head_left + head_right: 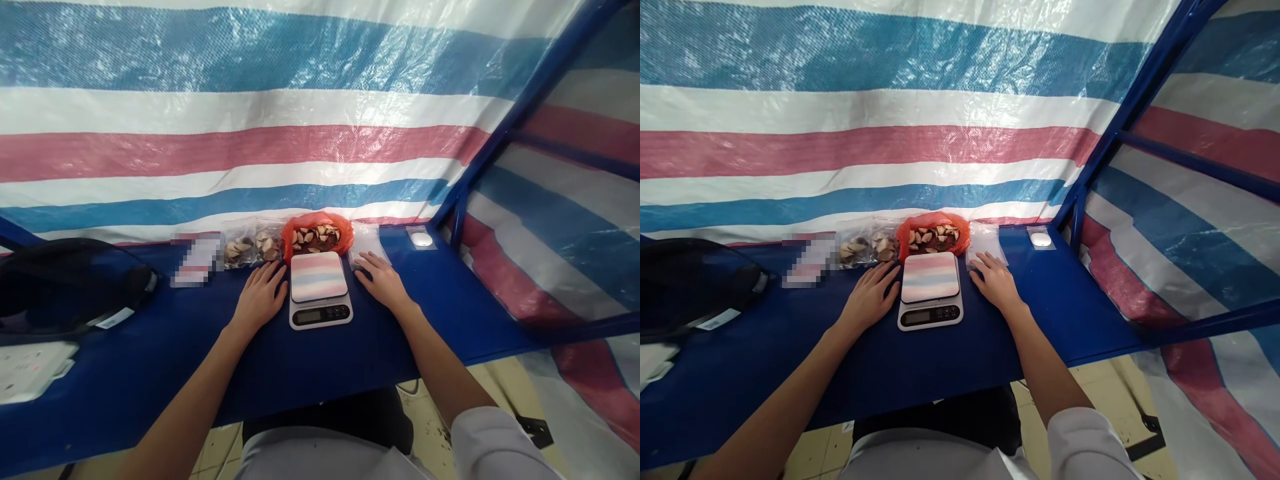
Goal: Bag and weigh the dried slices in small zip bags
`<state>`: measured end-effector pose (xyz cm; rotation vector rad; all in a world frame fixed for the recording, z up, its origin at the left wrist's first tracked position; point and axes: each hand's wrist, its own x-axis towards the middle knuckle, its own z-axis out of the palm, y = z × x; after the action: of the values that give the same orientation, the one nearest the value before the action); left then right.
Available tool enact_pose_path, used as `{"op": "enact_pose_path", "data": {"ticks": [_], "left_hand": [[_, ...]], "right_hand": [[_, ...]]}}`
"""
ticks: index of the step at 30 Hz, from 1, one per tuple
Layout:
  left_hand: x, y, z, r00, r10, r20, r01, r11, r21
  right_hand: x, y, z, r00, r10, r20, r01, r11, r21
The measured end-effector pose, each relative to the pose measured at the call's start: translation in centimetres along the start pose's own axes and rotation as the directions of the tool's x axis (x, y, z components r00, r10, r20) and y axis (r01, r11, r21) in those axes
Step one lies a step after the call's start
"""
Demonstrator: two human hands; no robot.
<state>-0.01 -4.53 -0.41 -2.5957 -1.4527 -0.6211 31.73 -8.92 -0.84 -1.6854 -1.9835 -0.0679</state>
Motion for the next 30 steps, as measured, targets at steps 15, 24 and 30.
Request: {"op": "enact_pose_path", "data": {"ticks": [15, 24, 30], "left_hand": [[-0.1, 0.5, -0.2, 0.979, -0.125, 0.160, 0.118, 0.992, 0.052], [0.0, 0.8, -0.4, 0.977, -0.130, 0.169, 0.121, 0.991, 0.065], [0.4, 0.9, -0.8, 0.975, -0.146, 0.168, 0.133, 0.987, 0.086]], "right_hand": [[-0.5, -0.5, 0.6, 0.989, 0.012, 0.147, 0.002, 0.995, -0.098], [-0.6, -0.6, 0.5, 0.989, 0.018, 0.149, -0.001, 0.993, -0.115], [0.5, -0.9, -0.7, 0.995, 0.068, 0.067, -0.065, 0.997, -0.051]]}}
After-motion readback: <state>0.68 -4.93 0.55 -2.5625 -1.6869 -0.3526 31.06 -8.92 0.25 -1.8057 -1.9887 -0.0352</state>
